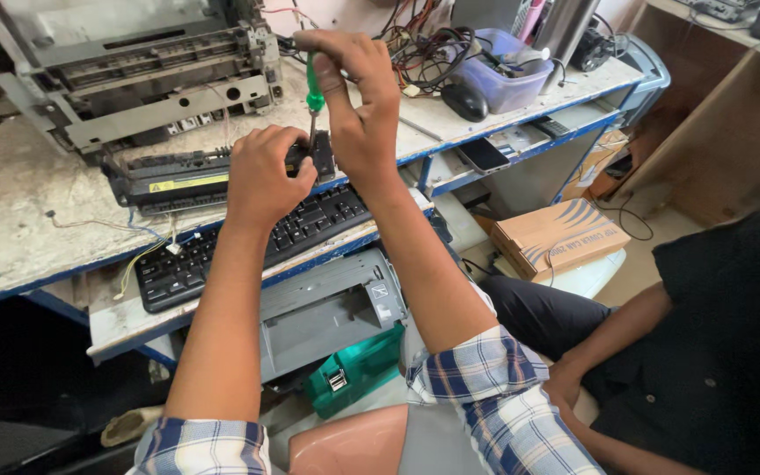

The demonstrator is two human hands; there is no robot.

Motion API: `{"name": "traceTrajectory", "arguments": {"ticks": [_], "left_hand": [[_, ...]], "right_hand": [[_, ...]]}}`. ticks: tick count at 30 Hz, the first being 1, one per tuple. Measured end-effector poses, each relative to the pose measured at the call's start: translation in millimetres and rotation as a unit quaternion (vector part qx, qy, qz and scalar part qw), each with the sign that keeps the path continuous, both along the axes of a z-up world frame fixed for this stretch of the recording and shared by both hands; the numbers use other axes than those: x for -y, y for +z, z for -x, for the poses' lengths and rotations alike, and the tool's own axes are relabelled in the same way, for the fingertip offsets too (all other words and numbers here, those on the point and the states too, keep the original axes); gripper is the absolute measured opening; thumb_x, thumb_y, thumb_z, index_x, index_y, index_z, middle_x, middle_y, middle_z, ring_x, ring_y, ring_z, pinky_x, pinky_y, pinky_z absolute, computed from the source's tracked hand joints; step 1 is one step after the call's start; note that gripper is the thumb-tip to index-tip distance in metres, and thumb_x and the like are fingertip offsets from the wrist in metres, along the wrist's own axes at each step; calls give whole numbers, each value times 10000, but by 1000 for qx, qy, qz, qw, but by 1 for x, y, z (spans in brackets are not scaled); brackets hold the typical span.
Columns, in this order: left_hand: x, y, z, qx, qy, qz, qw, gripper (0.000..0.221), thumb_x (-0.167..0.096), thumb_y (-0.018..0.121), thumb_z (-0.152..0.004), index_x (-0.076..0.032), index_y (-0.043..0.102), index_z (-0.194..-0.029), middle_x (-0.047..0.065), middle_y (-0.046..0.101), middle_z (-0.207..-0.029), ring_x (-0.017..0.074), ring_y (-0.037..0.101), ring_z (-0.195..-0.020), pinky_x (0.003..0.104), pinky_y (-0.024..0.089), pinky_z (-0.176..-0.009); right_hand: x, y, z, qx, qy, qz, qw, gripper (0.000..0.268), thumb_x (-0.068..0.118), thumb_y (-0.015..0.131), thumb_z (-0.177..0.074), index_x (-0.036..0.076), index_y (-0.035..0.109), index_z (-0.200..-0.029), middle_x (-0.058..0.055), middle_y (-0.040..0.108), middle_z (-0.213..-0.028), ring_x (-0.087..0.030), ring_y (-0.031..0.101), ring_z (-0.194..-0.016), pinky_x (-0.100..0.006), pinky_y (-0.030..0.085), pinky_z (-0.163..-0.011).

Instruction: The person disassembles a printer drum unit on a cluttered workbench using a green screwdriver. They remove screws, detach a small black component, and manipulate the drum assembly and wires.

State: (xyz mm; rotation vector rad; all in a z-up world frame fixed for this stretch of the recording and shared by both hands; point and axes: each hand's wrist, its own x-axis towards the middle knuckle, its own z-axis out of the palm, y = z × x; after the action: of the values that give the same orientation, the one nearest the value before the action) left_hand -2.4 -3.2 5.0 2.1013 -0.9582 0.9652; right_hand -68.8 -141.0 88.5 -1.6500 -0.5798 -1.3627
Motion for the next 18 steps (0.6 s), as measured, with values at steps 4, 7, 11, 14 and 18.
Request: {"name": "traceTrajectory", "arguments": {"ticks": [4, 7, 11, 14, 18], "left_hand": [[0, 1, 2, -26, -9, 0, 1000, 245, -163, 770, -785, -88, 702, -1008, 92, 702, -985, 338, 641, -993, 497, 457, -931], [-2, 3, 2, -27, -5, 0, 1000, 232, -164, 762, -793, -90, 701, -1004, 97, 700, -982, 343, 641, -988, 491, 463, -927], [-5, 4, 2, -11, -5, -1, 1000, 244, -178, 767, -797, -87, 702, -1014, 107, 697, -1000, 355, 636, -989, 490, 468, -919], [-2, 1, -1, -8, -12, -7, 1000, 250, -177, 765, -807, -82, 703, -1030, 105, 697, -1010, 355, 640, -1008, 495, 463, -918], [-2, 0, -2, -8, -3, -20, 1000, 259, -170, 759, -802, -78, 704, -1038, 102, 699, -1016, 349, 640, -1000, 492, 458, -919]], "right_hand": [[-1, -1, -1, 49, 26, -15, 998, 209, 129, 767, -950, 108, 719, -1152, -67, 603, -1142, -197, 563, -1136, -325, 465, -1018], [1, -3, -6, -3, -18, -34, 999, 156, 144, 790, -987, 142, 776, -1142, -10, 705, -1007, -139, 635, -1005, -277, 510, -908], [7, -2, -7, 2, -21, -13, 1000, 188, 119, 710, -1043, 125, 741, -1228, -6, 723, -1163, -141, 606, -1114, -295, 463, -1012], [7, -4, -6, 33, -33, 6, 999, 207, 123, 749, -984, 134, 755, -1191, -17, 684, -1133, -155, 583, -1095, -299, 436, -1000], [1, -4, -6, 20, -36, -14, 999, 174, 167, 803, -941, 163, 775, -1112, 18, 701, -1053, -139, 593, -1001, -286, 451, -942]]}}
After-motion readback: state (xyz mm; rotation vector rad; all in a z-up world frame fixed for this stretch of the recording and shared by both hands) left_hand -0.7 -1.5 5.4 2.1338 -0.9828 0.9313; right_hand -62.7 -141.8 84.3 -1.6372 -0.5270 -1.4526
